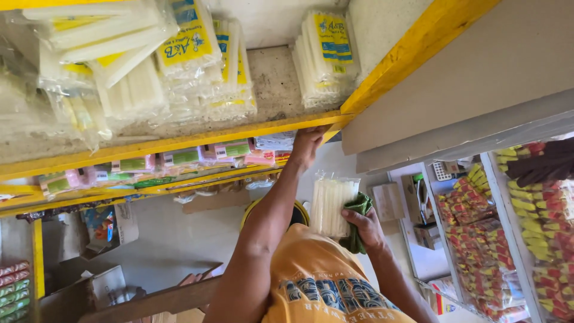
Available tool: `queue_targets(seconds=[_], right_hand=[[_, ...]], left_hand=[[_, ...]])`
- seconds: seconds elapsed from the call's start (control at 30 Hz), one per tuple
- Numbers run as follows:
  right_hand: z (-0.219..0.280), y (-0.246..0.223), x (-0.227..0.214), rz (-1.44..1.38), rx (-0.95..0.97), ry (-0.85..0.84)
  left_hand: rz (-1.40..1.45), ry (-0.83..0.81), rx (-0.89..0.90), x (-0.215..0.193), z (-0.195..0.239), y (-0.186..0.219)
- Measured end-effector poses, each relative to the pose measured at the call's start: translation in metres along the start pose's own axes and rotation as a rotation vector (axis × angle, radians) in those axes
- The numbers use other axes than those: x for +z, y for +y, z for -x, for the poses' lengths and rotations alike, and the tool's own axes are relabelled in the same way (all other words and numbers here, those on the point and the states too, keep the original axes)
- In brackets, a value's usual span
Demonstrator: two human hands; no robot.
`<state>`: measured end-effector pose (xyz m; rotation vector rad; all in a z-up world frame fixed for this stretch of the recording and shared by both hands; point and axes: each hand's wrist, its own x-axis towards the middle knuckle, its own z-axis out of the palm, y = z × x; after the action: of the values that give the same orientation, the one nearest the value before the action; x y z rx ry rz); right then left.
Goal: Cleaning plastic packages on a store shelf using a green cloth.
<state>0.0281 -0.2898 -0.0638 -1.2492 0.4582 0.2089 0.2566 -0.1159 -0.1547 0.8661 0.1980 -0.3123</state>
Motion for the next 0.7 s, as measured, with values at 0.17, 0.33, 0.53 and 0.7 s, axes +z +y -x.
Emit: queue_targets(seconds=[0.17, 0.33, 0.53, 0.7], right_hand=[[0.002, -0.026, 0.028, 0.023, -0.034, -0.004], [-0.009, -0.038, 0.061, 0.083, -0.140, -0.115], [-0.017, -0.061, 0.123, 0.371, -0.267, -0.195], [0.003, -0.077, 0.155, 0.776, -0.820, -0.119]], left_hand=[[-0.064, 0.146, -0.009, 0.014, 0.109, 0.038], [0.187, 0.219, -0.080, -0.020, 0.181, 0.021], [0.694, -0.153, -0.156, -0.022, 0.209, 0.048], [0.738, -0.184, -0.052, -0.017, 0.219, 0.087]])
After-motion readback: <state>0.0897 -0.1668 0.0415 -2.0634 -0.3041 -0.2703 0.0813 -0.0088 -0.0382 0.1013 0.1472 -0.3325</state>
